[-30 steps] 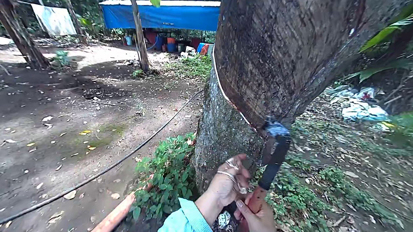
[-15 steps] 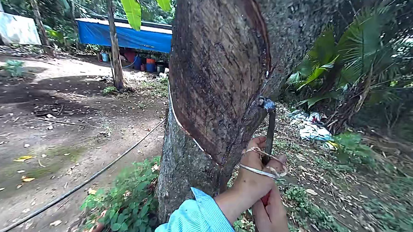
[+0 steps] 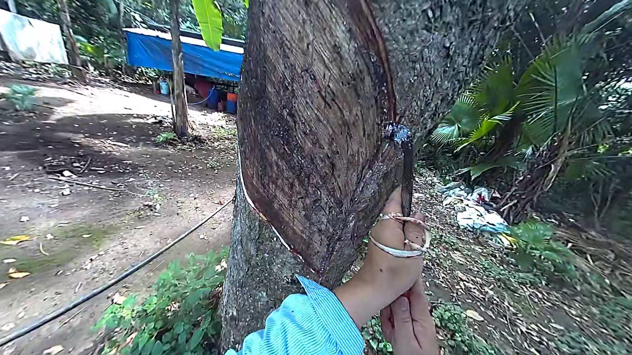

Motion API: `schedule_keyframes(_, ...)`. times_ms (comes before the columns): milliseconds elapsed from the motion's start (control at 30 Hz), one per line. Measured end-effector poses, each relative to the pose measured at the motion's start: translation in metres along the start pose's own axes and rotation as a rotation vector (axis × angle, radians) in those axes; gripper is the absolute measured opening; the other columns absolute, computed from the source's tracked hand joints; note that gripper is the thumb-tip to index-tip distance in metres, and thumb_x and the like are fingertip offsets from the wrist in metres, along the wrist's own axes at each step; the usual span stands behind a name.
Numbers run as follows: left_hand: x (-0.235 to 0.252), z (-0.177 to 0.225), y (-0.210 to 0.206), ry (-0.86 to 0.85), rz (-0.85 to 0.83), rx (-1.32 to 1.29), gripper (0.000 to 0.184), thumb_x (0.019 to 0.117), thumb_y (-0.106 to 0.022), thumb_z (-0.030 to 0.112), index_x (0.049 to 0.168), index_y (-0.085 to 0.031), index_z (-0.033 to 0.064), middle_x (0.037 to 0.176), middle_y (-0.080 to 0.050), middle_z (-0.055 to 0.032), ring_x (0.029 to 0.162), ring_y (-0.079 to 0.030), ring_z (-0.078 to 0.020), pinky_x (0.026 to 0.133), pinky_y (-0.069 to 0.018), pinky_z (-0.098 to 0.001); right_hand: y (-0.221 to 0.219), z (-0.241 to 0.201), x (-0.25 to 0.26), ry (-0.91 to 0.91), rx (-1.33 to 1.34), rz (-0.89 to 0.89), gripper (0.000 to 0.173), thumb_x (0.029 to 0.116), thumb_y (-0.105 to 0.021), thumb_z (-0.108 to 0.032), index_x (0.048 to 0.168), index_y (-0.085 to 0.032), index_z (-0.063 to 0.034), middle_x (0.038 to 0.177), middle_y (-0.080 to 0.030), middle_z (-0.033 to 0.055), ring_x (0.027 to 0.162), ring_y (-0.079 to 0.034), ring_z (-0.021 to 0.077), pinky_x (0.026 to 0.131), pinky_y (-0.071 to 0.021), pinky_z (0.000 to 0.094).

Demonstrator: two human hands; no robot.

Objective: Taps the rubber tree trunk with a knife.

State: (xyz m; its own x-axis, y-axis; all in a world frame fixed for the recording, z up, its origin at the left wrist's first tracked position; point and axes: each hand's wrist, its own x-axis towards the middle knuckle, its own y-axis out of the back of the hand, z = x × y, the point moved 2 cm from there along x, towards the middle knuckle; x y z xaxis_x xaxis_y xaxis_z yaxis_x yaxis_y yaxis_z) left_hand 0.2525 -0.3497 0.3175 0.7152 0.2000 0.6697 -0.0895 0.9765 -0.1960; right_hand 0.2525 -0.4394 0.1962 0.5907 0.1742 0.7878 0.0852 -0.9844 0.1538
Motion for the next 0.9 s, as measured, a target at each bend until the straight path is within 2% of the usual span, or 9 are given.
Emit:
schedule_keyframes(167,-0.008,0.002,0.008,-0.061,-0.052,0.029,0.051,0.1068,-0.04,0.007,0.152,-0.03,-0.0145,0.134,-0.058,-0.0236,0.1,-0.059,0.0019,0.091,-0.0467,-0.0134,-0.013,-0.008,-0.013,-0.041,0.037,0.031,0.069,0.1107,-0.038,-0.04,0.154,-0.018,0.0097,0.088,-0.065,-0.01,0.06,-0.05,-0.0126,0.054,-0.0471,0.0102)
schedule_keyframes(333,-0.003,-0.001,0.009,-0.082,-0.021,0.037,0.049,0.1057,-0.04,0.007,0.149,-0.034,-0.0161,0.127,-0.059,-0.0213,0.088,-0.054,0.0043,0.08,-0.0451,-0.0119,-0.017,-0.004,-0.011,-0.012,-0.072,0.08,0.066,0.1105,-0.04,-0.026,0.151,-0.015,0.0204,0.104,-0.066,0.0044,0.07,-0.053,-0.0145,0.064,-0.049,0.0088)
schedule_keyframes(400,0.0,-0.007,0.009,-0.109,-0.04,0.039,0.051,0.106,-0.041,0.007,0.15,-0.033,-0.0171,0.144,-0.051,-0.0285,0.105,-0.059,0.0021,0.091,-0.0458,-0.0125,-0.017,0.004,-0.005,0.037,-0.13,0.11,0.064,0.1096,-0.041,-0.025,0.149,-0.02,0.0212,0.107,-0.067,0.0085,0.073,-0.054,-0.016,0.069,-0.0486,0.0076)
schedule_keyframes(433,0.002,-0.009,0.007,-0.124,-0.039,0.038,0.05,0.1057,-0.041,0.006,0.149,-0.033,-0.0178,0.144,-0.05,-0.0294,0.101,-0.057,0.0028,0.088,-0.0448,-0.0117,-0.015,0.009,-0.002,0.068,-0.16,0.115,0.064,0.1096,-0.041,-0.026,0.149,-0.022,0.0203,0.108,-0.068,0.0089,0.075,-0.055,-0.0171,0.073,-0.0488,0.007)
schedule_keyframes(500,0.006,-0.013,0.004,-0.164,-0.027,0.031,0.051,0.1055,-0.042,0.006,0.149,-0.032,-0.0194,0.141,-0.052,-0.0301,0.099,-0.057,0.0034,0.088,-0.0448,-0.0108,-0.009,0.017,0.006,0.122,-0.221,0.113,0.062,0.1092,-0.04,-0.026,0.148,-0.025,0.0201,0.104,-0.068,0.0108,0.075,-0.054,-0.0165,0.074,-0.0483,0.0069)
schedule_keyframes(633,0.013,-0.017,-0.006,-0.192,0.037,-0.029,0.049,0.1048,-0.04,0.006,0.145,-0.034,-0.0203,0.098,-0.058,-0.008,0.07,-0.045,0.0088,0.067,-0.0416,-0.0086,0.004,0.026,0.018,0.173,-0.284,0.083,0.064,0.1097,-0.039,-0.032,0.148,-0.029,0.0176,0.105,-0.069,0.0122,0.079,-0.057,-0.0155,0.077,-0.0486,0.0069)
schedule_keyframes(700,0.016,-0.019,-0.008,-0.203,0.038,-0.031,0.049,0.1052,-0.041,0.006,0.146,-0.033,-0.0209,0.103,-0.06,-0.0108,0.072,-0.045,0.0092,0.07,-0.0423,-0.0086,0.006,0.028,0.023,0.191,-0.293,0.079,0.063,0.1091,-0.04,-0.031,0.148,-0.03,0.0179,0.107,-0.07,0.0133,0.082,-0.059,-0.0149,0.08,-0.0492,0.0072)
schedule_keyframes(800,0.027,-0.019,-0.013,-0.265,0.098,-0.05,0.045,0.1044,-0.039,0.006,0.14,-0.038,-0.0222,0.079,-0.052,0.0014,0.062,-0.044,0.0068,0.06,-0.0421,-0.0108,0.012,0.028,0.042,0.301,-0.375,0.083,0.06,0.1094,-0.038,-0.031,0.148,-0.036,0.0157,0.114,-0.071,0.0161,0.095,-0.064,-0.0104,0.088,-0.0489,0.0085)
schedule_keyframes(900,0.032,-0.022,-0.02,-0.28,0.134,-0.074,0.043,0.1052,-0.038,0.007,0.138,-0.04,-0.0212,0.077,-0.05,0.0038,0.062,-0.045,0.0065,0.06,-0.043,-0.011,0.023,0.034,0.053,0.363,-0.397,0.064,0.058,0.1098,-0.038,-0.029,0.15,-0.036,0.0132,0.117,-0.071,0.0169,0.101,-0.064,-0.0098,0.092,-0.0477,0.0083)
